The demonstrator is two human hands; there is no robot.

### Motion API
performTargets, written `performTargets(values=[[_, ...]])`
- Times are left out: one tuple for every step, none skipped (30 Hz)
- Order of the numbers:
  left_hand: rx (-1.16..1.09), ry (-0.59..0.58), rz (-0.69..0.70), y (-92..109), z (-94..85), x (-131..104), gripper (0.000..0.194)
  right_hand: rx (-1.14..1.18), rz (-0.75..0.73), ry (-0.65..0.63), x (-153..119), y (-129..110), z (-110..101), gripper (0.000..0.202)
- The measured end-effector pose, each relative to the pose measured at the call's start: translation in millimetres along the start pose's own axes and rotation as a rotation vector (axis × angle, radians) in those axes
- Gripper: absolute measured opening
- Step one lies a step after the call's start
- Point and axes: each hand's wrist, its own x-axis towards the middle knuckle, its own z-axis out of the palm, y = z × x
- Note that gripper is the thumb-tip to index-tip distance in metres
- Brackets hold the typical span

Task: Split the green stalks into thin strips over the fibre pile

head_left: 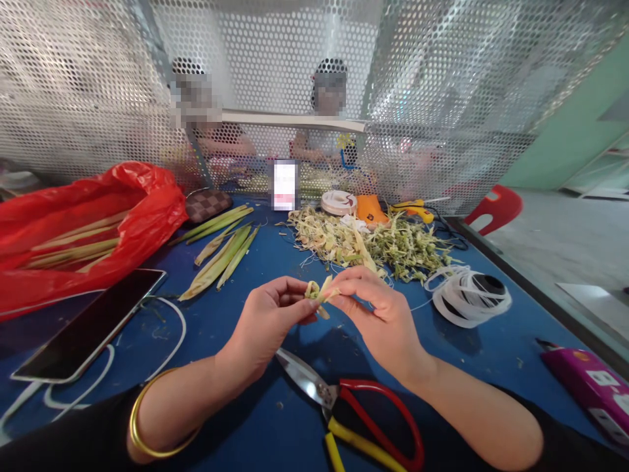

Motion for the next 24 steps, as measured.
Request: performTargets(values=[[0.022,-0.01,0.009,-0.5,0.4,0.0,0.025,0.012,0.021,0.008,-0.2,-0.1,0.4,0.008],[0.045,-0.017,0.021,-1.1,0.8,0.1,0.025,0.024,0.057,0.012,-0.3,-0.3,0.8,0.006],[0.071,-0.024,0.032,-1.9,1.1,0.2,0.024,0.037,0.103,0.015,-0.4,-0.9,1.2,0.005],[0.102,-0.027,0.042,-2.7,1.2,0.4,0.023,0.044,0.15,0.019,-0.4,-1.5,1.6,0.004],[0.137,-0.026,0.056,-3.7,1.2,0.4,0.023,0.043,0.193,0.02,-0.3,-2.4,2.0,0.003],[0.175,-0.025,0.07,-4.8,0.9,0.4,0.024,0.034,0.224,0.019,-0.1,-3.2,2.3,0.002],[0.212,-0.024,0.088,-5.9,0.4,0.2,0.024,0.017,0.241,0.013,0.1,-4.1,2.5,0.005],[0.245,-0.023,0.108,-7.0,-0.1,0.0,0.023,-0.008,0.251,-0.001,0.3,-4.7,2.7,0.008],[0.273,-0.022,0.129,-8.0,-0.8,-0.4,0.023,-0.033,0.261,-0.013,0.4,-5.2,2.9,0.01],[0.294,-0.02,0.147,-8.8,-1.3,-0.7,0.022,-0.051,0.278,-0.022,0.6,-5.3,3.1,0.009],[0.311,-0.019,0.161,-9.5,-1.7,-1.0,0.021,-0.06,0.299,-0.027,0.6,-5.1,3.4,0.007],[0.327,-0.017,0.173,-9.9,-1.9,-1.2,0.02,-0.062,0.324,-0.029,0.7,-4.7,3.7,0.003],[0.342,-0.014,0.183,-10.2,-1.9,-1.2,0.02,-0.062,0.351,-0.035,0.7,-4.1,4.1,0.003],[0.359,-0.011,0.193,-10.3,-1.9,-1.0,0.019,-0.064,0.377,-0.041,0.7,-3.6,4.6,0.007],[0.374,-0.009,0.202,-10.3,-1.7,-0.8,0.018,-0.068,0.398,-0.047,0.8,-3.2,5.1,0.01],[0.392,-0.01,0.212,-10.2,-1.5,-0.5,0.016,-0.075,0.413,-0.052,0.9,-2.9,5.7,0.013],[0.413,-0.011,0.22,-10.0,-1.3,-0.2,0.015,-0.081,0.422,-0.056,0.9,-2.7,6.2,0.015],[0.437,-0.013,0.229,-9.8,-1.2,0.0,0.013,-0.084,0.426,-0.059,0.9,-2.5,6.8,0.016],[0.464,-0.014,0.239,-9.5,-1.0,-0.1,0.012,-0.084,0.426,-0.058,0.8,-2.2,7.2,0.017],[0.492,-0.013,0.252,-9.2,-0.9,-0.4,0.011,-0.077,0.425,-0.057,0.5,-1.7,7.5,0.018],[0.521,-0.012,0.264,-8.8,-0.8,-0.8,0.01,-0.066,0.425,-0.056,0.2,-1.0,7.6,0.017],[0.549,-0.013,0.278,-8.4,-0.7,-1.4,0.009,-0.049,0.428,-0.058,-0.1,-0.1,7.6,0.017],[0.576,-0.018,0.291,-7.9,-0.5,-2.1,0.008,-0.026,0.434,-0.065,-0.3,0.9,7.3,0.016],[0.603,-0.024,0.302,-7.3,-0.4,-2.9,0.008,0.0,0.445,-0.081,-0.3,1.7,6.8,0.015]])
